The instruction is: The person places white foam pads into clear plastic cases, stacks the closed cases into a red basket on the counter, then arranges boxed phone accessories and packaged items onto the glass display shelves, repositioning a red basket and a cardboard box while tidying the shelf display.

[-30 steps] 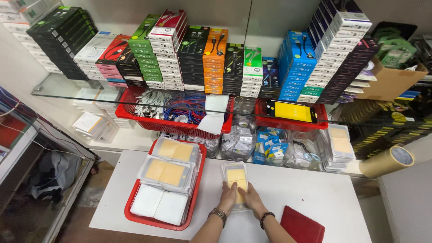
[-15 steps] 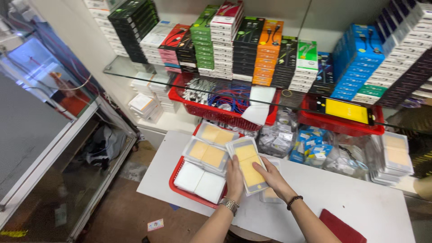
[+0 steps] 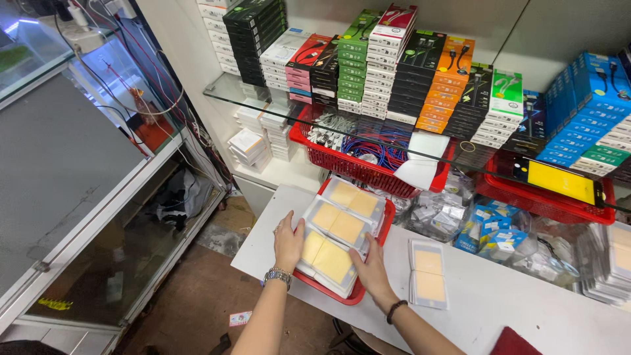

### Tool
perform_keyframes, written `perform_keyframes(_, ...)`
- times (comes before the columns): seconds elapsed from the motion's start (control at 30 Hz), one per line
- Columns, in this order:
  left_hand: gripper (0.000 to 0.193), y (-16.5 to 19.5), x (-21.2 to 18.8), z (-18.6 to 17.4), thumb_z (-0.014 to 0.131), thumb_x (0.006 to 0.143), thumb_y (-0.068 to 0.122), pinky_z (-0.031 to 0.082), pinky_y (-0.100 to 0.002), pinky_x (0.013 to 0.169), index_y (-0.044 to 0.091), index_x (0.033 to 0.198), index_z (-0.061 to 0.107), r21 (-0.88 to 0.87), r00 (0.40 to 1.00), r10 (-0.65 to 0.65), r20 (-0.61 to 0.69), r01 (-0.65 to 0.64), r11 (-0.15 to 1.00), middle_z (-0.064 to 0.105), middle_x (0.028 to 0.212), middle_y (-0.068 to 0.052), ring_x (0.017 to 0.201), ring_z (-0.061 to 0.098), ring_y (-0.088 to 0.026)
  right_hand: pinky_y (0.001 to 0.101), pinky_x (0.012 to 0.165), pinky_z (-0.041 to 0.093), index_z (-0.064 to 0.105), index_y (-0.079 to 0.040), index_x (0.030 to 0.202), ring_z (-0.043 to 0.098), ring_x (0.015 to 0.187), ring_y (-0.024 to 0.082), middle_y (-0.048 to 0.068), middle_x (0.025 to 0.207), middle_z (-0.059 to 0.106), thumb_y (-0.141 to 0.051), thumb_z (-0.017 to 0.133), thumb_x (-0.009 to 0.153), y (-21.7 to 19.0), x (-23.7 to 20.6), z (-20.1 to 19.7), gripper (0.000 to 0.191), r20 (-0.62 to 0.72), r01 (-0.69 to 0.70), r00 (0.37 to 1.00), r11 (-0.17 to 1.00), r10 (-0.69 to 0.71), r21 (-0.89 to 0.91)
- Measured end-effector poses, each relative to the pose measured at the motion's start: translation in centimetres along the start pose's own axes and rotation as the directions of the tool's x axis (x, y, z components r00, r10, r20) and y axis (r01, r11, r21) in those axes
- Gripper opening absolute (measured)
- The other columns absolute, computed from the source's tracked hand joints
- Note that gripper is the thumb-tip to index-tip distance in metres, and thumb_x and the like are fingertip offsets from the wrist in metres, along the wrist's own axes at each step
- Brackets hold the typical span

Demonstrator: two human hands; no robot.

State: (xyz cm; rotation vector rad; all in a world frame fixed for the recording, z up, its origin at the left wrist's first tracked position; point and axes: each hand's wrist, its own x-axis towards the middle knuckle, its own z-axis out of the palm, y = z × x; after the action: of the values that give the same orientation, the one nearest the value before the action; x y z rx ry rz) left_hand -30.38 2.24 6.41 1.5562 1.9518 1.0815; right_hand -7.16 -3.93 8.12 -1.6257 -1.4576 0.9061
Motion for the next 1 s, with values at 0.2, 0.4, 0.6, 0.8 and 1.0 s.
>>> perform_keyframes(0.2, 0.065, 0.9, 0.2, 2.1, 0.044, 0.1, 0.049, 0.039, -0.046, 0.114, 0.012, 0.153, 0.044, 0.144, 0.953, -0.117, 0.278, 0.079, 0.986, 0.047, 0.15, -0.025, 0.138, 0.047, -0.043, 0.0369, 0.121, 0.02, 0.011, -0.007, 0.161, 0.018, 0.154, 0.025, 0.013, 0.168, 0.018, -0.033, 0.059, 0.1, 2.2, -1.8, 4.3, 0.082, 0.024, -0.192, 0.981, 0.934, 0.194, 0.302)
perform_keyframes(0.4, 0.057, 3.8, 0.0, 0.0, 0.046, 0.102, 0.044, 0.03, -0.048, 0.122, 0.016, 0.151, 0.049, 0.137, 0.954, -0.078, 0.289, 0.04, 0.99, 0.047, 0.155, -0.02, 0.145, 0.041, -0.041, 0.0354, 0.116, 0.037, 0.03, -0.011, 0.159, 0.046, 0.144, 0.026, 0.014, 0.16, 0.044, -0.041, 0.057, 0.096, 6.2, 0.7, -2.1, 0.075, 0.024, -0.182, 0.983, 0.945, 0.183, 0.272)
perform_keyframes(0.6, 0.063, 10.4, -2.8, 2.7, 0.051, 0.1, 0.039, 0.01, -0.057, 0.123, 0.012, 0.155, 0.04, 0.166, 0.909, 0.381, 0.171, -0.408, 0.898, 0.036, 0.161, -0.019, 0.153, 0.018, -0.041, 0.0492, 0.115, 0.038, 0.02, -0.017, 0.16, 0.036, 0.145, 0.041, 0.025, 0.159, 0.03, -0.066, 0.076, 0.081, 13.1, -0.2, -10.3, 0.108, -0.218, -0.446, 0.895, 0.751, 0.389, -0.487)
perform_keyframes(0.8, 0.065, 13.1, -5.3, 4.2, 0.046, 0.1, 0.048, -0.001, -0.059, 0.121, 0.018, 0.156, 0.034, 0.285, 0.799, 0.324, 0.506, -0.51, 0.811, 0.022, 0.165, -0.015, 0.153, 0.011, -0.038, 0.0559, 0.108, 0.04, 0.007, -0.033, 0.165, 0.036, 0.143, 0.041, 0.026, 0.16, 0.025, -0.064, 0.08, 0.072, 16.1, -1.8, -9.1, 0.123, -0.261, -0.44, 0.887, 0.526, 0.381, -0.728)
perform_keyframes(1.0, 0.065, 12.3, -4.9, 4.3, 0.047, 0.1, 0.045, -0.001, -0.058, 0.122, 0.017, 0.157, 0.034, 0.273, 0.794, 0.325, 0.513, -0.51, 0.816, 0.021, 0.166, -0.015, 0.153, 0.012, -0.039, 0.0525, 0.109, 0.047, 0.01, -0.032, 0.165, 0.056, 0.134, 0.041, 0.027, 0.142, 0.055, -0.044, 0.082, 0.071, 15.8, -0.7, -12.5, 0.119, 0.038, -0.547, 0.83, 0.825, 0.557, -0.144)
